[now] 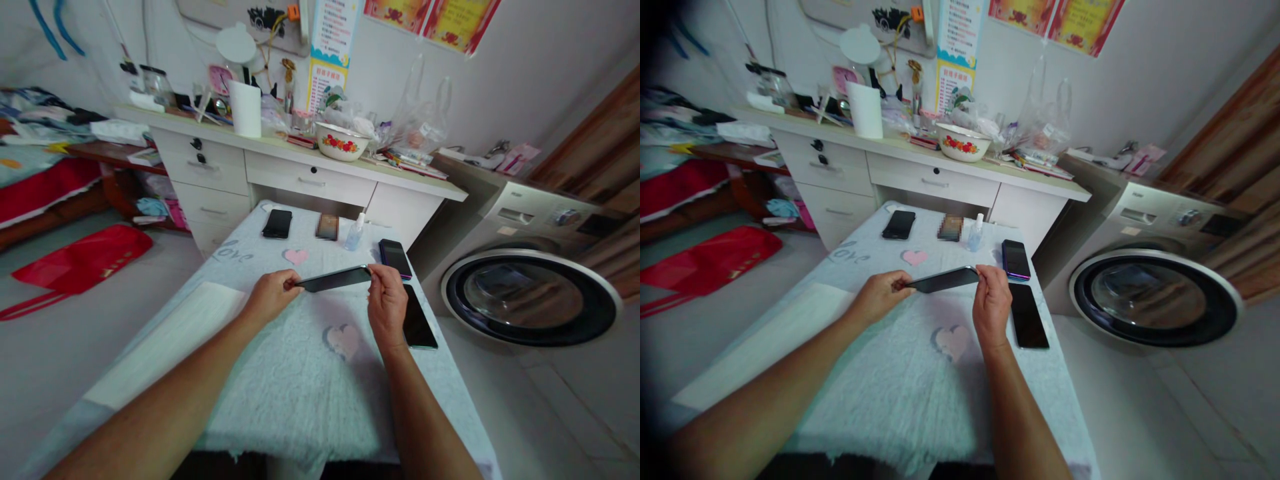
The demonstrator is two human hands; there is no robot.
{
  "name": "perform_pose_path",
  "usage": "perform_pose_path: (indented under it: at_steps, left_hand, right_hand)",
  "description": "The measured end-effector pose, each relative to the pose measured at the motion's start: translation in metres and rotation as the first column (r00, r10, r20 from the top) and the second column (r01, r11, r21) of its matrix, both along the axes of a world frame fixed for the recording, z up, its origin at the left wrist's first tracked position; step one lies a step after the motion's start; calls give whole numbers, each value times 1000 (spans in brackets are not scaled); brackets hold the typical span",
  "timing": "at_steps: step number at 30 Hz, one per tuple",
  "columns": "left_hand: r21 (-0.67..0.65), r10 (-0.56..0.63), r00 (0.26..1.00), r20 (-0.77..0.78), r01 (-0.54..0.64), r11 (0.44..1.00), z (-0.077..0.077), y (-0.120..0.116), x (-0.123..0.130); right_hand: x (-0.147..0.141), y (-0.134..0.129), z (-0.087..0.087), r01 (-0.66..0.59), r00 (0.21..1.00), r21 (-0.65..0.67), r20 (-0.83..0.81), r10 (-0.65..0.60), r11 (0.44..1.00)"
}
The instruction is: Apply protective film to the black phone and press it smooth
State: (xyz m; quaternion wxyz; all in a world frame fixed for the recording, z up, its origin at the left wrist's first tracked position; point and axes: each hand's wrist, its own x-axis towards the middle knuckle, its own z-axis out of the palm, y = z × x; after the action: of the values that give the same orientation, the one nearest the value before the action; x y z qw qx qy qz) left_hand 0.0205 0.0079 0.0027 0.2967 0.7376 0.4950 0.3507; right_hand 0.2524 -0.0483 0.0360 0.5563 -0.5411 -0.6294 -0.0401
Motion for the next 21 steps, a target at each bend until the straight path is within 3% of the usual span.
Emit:
perform_pose_path:
  at_steps: [8, 13, 18, 21]
  left_hand:
    - [14, -18, 999, -35, 18, 1000, -6, 0, -3]
    - [4, -68, 996, -60, 68, 998, -10, -1, 4]
    - [166, -29, 988, -154, 55, 985, -6, 0, 6]
    - [167, -7, 979, -206, 42, 985, -5, 0, 5]
  right_hand:
    - [-5, 1, 1, -37, 999, 46, -8, 37, 998]
    - [-9, -6, 12, -21, 996, 103, 84, 12, 994]
    - [-17, -8, 22, -15, 979, 150, 201, -16, 989]
    - [-20, -5, 27, -13, 971, 119, 239, -16, 993]
